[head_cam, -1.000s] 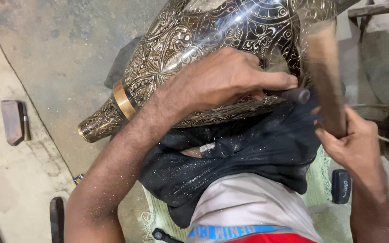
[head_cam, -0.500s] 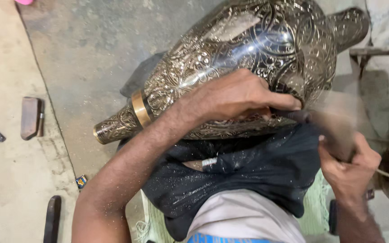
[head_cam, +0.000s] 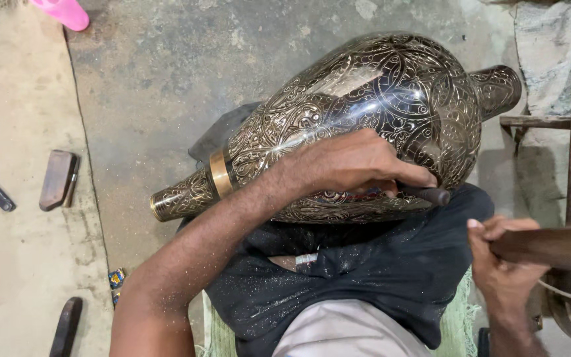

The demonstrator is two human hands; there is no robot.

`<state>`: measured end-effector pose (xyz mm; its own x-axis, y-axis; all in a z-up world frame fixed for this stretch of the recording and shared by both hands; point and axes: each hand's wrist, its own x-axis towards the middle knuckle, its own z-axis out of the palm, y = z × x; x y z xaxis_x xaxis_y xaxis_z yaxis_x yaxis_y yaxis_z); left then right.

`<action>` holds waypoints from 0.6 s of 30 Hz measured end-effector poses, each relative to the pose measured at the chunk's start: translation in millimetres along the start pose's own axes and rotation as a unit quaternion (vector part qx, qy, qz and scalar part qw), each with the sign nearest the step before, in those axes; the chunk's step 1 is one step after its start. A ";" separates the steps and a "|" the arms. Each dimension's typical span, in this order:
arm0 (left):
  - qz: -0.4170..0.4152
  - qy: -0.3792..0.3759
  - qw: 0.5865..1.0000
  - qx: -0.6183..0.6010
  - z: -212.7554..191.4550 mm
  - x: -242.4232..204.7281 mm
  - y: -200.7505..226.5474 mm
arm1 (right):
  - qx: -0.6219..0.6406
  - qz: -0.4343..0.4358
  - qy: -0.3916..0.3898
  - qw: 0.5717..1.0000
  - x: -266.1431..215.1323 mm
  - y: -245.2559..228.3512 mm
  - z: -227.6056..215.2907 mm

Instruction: The person uses a chisel and hammer to engrave intricate patterns onto a large brass vase. They hold the chisel against the vase surface and strike it repeatedly with a hammer to create detailed designs.

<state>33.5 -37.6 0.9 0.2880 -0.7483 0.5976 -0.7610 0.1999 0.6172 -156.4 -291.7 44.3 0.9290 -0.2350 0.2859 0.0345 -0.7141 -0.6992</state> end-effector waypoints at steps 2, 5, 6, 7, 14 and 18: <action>-0.029 -0.047 0.998 0.008 0.7 2.6 -0.9 | -0.242 0.027 -0.051 0.968 -0.5 2.9 -5.1; -0.016 -0.050 0.999 0.000 -4.6 3.0 -3.0 | 0.137 -0.013 0.030 0.990 -1.0 8.0 0.6; -0.005 -0.036 0.999 -0.008 -4.8 0.8 -2.3 | 0.020 -0.013 0.007 1.000 -1.6 8.5 0.8; -0.004 -0.044 0.999 -0.006 -4.8 1.0 -2.8 | -0.097 -0.013 -0.016 0.995 -1.4 8.5 -0.6; -0.023 -0.069 0.997 0.007 -0.1 4.1 -7.9 | -0.102 -0.021 0.013 0.995 0.6 0.4 1.6; -0.048 -0.096 0.994 0.019 2.7 0.0 -11.8 | 0.022 0.035 0.046 0.998 3.7 3.9 2.9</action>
<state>40.9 -41.7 -7.8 0.2477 -0.8703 0.4258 -0.7581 0.0996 0.6445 -151.8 -293.3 40.7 0.8923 -0.3444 0.2919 -0.0119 -0.6643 -0.7474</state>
